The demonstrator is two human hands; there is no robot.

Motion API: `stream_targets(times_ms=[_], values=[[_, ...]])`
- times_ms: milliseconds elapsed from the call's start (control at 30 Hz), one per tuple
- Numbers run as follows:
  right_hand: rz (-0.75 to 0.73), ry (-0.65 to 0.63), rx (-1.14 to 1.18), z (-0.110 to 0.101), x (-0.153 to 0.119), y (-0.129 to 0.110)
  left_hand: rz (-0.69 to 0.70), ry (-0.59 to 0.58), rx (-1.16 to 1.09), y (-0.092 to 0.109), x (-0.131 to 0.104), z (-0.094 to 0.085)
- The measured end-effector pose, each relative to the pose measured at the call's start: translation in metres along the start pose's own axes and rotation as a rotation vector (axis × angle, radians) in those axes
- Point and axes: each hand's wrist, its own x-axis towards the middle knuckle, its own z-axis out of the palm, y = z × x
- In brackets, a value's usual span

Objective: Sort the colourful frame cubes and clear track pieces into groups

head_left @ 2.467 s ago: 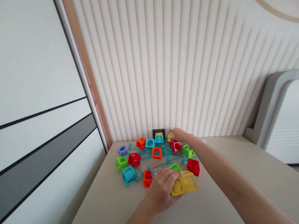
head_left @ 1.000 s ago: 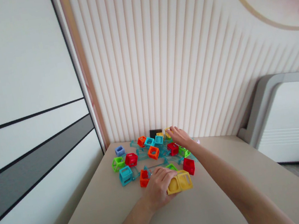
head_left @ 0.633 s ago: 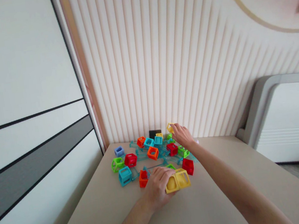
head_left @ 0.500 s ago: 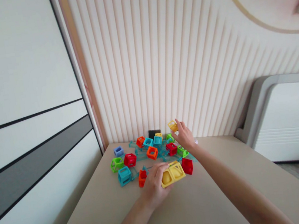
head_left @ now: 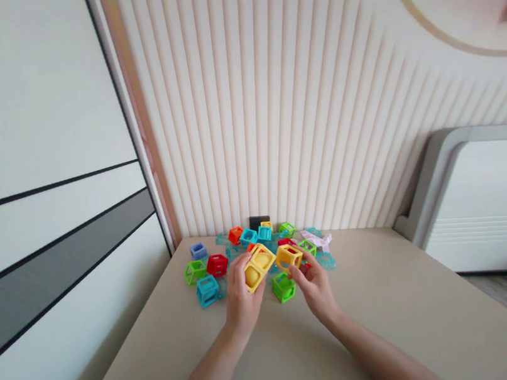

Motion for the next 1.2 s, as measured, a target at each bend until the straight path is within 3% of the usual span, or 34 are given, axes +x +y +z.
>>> stream_targets(times_ms=[467,733,967,1200], values=[[0.166,0.042,0.137,0.007,-0.017,0.003,0.01,-0.104,-0.048,0.001,-0.006,0.005],[0.148,0.008,0.116,0.011,-0.021,0.001,0.061,-0.174,-0.055,0.003,-0.009,0.004],[0.16,-0.087,0.029,0.006,-0.02,0.001,0.051,-0.113,-0.07,0.004,-0.008,0.003],[0.166,-0.098,0.014,0.006,-0.018,-0.006,0.072,-0.199,-0.112,0.007,-0.009,0.001]])
